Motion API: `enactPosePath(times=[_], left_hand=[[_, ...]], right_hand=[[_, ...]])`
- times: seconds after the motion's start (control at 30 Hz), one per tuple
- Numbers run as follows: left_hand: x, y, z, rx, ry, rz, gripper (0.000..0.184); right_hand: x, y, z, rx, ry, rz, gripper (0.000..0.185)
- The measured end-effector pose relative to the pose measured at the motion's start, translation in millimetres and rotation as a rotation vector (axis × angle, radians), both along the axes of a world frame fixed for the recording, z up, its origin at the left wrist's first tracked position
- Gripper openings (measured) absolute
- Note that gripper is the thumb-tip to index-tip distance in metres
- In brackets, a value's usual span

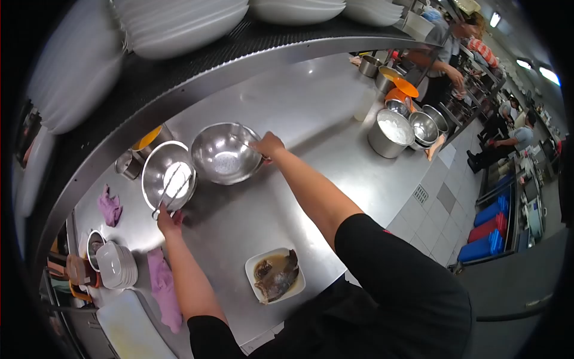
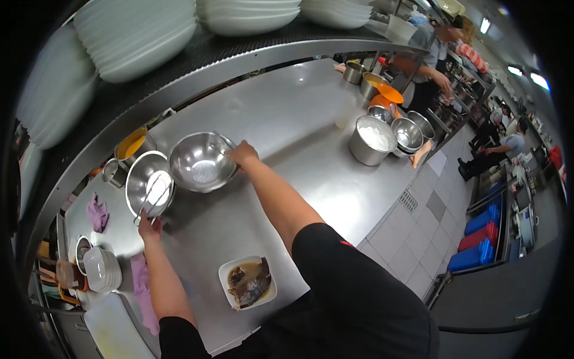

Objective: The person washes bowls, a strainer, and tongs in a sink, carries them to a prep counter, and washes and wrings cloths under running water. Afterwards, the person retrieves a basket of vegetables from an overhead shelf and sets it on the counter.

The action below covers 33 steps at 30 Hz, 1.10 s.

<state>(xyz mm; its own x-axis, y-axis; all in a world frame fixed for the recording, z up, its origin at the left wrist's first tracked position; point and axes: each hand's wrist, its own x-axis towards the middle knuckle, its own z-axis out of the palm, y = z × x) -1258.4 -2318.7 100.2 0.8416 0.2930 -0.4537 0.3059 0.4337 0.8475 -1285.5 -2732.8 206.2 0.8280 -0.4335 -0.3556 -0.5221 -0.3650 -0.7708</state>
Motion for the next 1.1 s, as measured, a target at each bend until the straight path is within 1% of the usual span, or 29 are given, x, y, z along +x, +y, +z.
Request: enactPosePath(times=[0.07, 0.1, 0.13, 0.17, 0.2, 0.23, 0.27, 0.33, 0.43, 0.47, 0.53, 0.6, 0.63, 0.67, 0.7, 0.73, 0.77, 0.83, 0.9, 0.93, 0.97, 1.0, 1.03, 1.1], left_hand=[[-0.2, -1.4, -8.7, -0.041, 0.000, -0.050, 0.060], [3.4, 2.3, -16.4, -0.080, 0.010, -0.072, 0.064], [1.0, 0.5, -15.5, -0.087, 0.013, -0.065, 0.065], [-7.0, -2.8, -8.3, -0.089, -0.018, -0.099, 0.064], [-13.1, -4.8, -2.2, -0.083, -0.023, -0.139, 0.063], [-19.1, -7.9, 4.4, -0.074, 0.001, -0.127, 0.062], [-20.5, -8.0, 3.9, -0.073, 0.010, -0.115, 0.061], [-25.4, -7.8, 6.2, -0.041, 0.006, -0.148, 0.063], [-31.5, -6.8, 12.4, -0.022, 0.006, -0.203, 0.067], [-35.3, -4.9, 12.5, -0.019, 0.012, -0.180, 0.067], [-44.3, -7.5, 23.2, 0.055, -0.023, -0.210, 0.065], [-56.7, -8.5, 27.7, 0.092, -0.057, -0.257, 0.069], [-66.9, -14.3, 33.2, 0.165, -0.057, -0.263, 0.067], [-77.3, -17.6, 38.3, 0.256, -0.052, -0.269, 0.061], [-87.2, -21.2, 38.1, 0.381, -0.114, -0.278, 0.056], [-103.7, -23.7, 47.7, 0.534, -0.154, -0.280, 0.048], [-118.1, -17.8, 47.4, 0.804, -0.200, -0.268, 0.041], [-158.5, -2.4, 73.2, 1.084, -0.196, -0.199, 0.037], [-184.0, 42.2, 57.2, 1.194, -0.279, -0.064, 0.036], [-200.1, 66.7, 58.2, 1.282, -0.294, -0.062, 0.040], [-214.7, 88.8, 60.1, 1.370, -0.315, -0.059, 0.045], [-226.3, 108.4, 52.6, 1.371, -0.312, -0.061, 0.045], [-238.1, 126.0, 38.1, 1.499, -0.255, -0.166, 0.052], [-261.6, 122.1, 35.6, 1.626, -0.195, -0.265, 0.059]], right_hand=[[16.9, 4.1, -3.3, 0.064, 0.008, 0.095, 0.064], [25.3, -0.7, -13.8, 0.147, -0.010, 0.177, 0.061], [19.3, 3.4, -20.2, 0.168, -0.169, 0.131, 0.059], [35.2, -5.3, -37.6, 0.065, -0.074, 0.179, 0.057], [31.8, -5.9, -40.8, 0.125, -0.116, 0.158, 0.054], [18.6, -0.9, -28.3, 0.118, -0.117, 0.140, 0.053], [19.2, -3.6, -36.7, 0.077, -0.166, 0.160, 0.050], [4.3, 3.7, -17.5, 0.011, -0.130, 0.173, 0.044], [-2.0, 2.4, -11.9, -0.077, -0.113, 0.200, 0.042], [-5.0, 3.1, -10.9, -0.082, -0.135, 0.162, 0.040], [-21.2, 6.8, -4.9, -0.140, -0.231, 0.133, 0.037], [-31.8, 11.0, -4.4, -0.188, -0.295, 0.103, 0.034], [-21.4, -0.1, -21.8, -0.286, -0.319, 0.171, 0.034], [-10.9, -9.0, -44.4, -0.378, -0.341, 0.245, 0.033], [-12.2, -4.2, -38.8, -0.388, -0.292, 0.319, 0.033], [-12.1, -1.5, -34.1, -0.546, -0.304, 0.414, 0.032], [-9.2, 2.8, -33.8, -0.618, -0.306, 0.423, 0.031], [-6.4, 8.5, -29.3, -0.591, -0.288, 0.433, 0.033], [-10.5, 10.1, -18.8, -0.633, -0.277, 0.445, 0.036], [-16.6, 10.8, -15.8, -0.629, -0.267, 0.453, 0.036], [-23.9, 10.9, -12.7, -0.679, -0.399, 0.382, 0.035], [-30.9, 9.9, -11.2, -0.728, -0.533, 0.305, 0.035], [-38.8, 5.8, -11.8, -0.727, -0.531, 0.306, 0.035], [-55.5, -5.9, -13.5, -0.546, -0.624, 0.237, 0.033]])
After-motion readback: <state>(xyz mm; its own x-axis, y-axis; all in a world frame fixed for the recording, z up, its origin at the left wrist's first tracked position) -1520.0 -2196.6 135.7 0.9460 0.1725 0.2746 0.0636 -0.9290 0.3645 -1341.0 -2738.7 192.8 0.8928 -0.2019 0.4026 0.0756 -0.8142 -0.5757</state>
